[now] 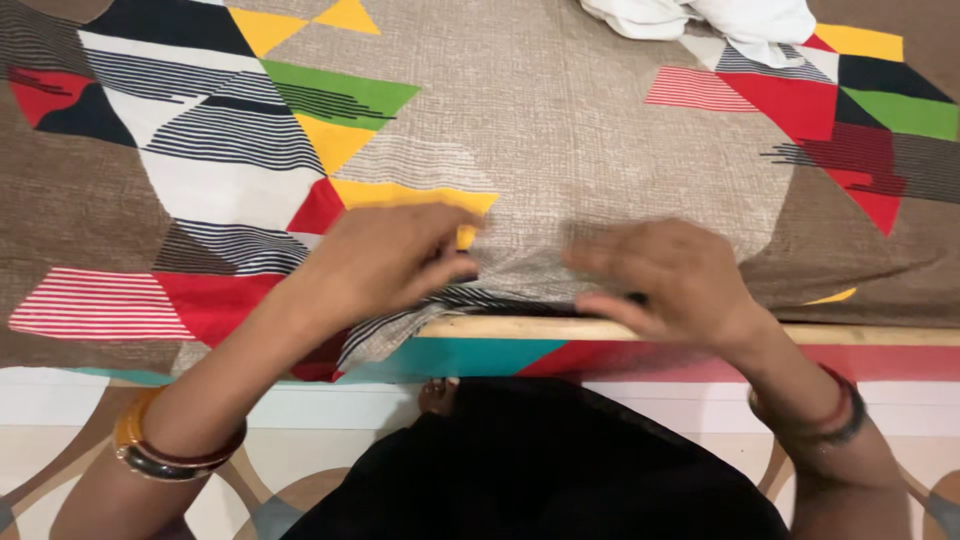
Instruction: The person tucks the edges of a bedsheet under a mattress using a wooden stick and their hands.
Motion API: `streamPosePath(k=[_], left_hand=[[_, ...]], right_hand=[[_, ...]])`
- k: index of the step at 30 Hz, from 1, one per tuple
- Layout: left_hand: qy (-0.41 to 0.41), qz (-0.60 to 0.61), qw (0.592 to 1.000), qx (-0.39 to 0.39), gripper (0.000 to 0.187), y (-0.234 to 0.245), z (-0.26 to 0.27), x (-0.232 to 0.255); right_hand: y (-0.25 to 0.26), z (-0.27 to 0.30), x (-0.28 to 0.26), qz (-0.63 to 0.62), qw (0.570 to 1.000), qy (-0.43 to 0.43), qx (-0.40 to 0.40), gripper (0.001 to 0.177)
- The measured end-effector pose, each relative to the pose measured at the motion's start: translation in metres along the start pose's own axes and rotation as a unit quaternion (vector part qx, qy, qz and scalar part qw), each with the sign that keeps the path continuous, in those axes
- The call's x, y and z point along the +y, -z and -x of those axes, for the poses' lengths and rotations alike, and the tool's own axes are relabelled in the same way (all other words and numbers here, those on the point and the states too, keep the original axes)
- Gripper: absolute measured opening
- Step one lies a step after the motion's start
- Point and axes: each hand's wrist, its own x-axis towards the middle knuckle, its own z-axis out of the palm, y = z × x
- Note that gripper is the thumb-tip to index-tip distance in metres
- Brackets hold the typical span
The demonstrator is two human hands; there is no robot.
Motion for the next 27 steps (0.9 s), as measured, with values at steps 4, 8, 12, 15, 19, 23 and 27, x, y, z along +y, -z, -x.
streamPosePath(k=[4,8,12,15,19,23,27], left_hand=[[-0.186,-0.241,0.887,0.348,0.088,0.008,-0.011,-0.029],[-0.177,-0.201,0.915,0.301,0.097,-0.002,-0.008,-0.056],[-0.160,-0.170,0.923,0.307,0.090,-0.016,0.008,-0.066],[-0.094,-0.158,0.935,0.302,0.073,-0.010,0.035,-0.082],[0.039,-0.138,0.922,0.360,0.050,0.012,0.090,-0.130],[0.157,-0.134,0.878,0.433,0.041,0.030,0.137,-0.179],[0.239,-0.169,0.777,0.557,0.043,0.028,0.163,-0.233]], right_hand=[[-0.017,-0.056,0.000,0.086,0.993,0.011,0.077,0.087],[-0.039,-0.070,-0.012,0.139,0.989,-0.015,0.038,0.093],[-0.050,-0.055,-0.020,0.145,0.986,-0.052,0.059,0.083],[-0.056,-0.051,-0.023,0.152,0.983,-0.063,0.078,0.076],[-0.064,-0.048,-0.029,0.166,0.980,-0.075,0.085,0.072],[-0.062,-0.047,-0.034,0.154,0.982,-0.079,0.081,0.070],[-0.058,-0.050,-0.041,0.152,0.983,-0.061,0.082,0.064]])
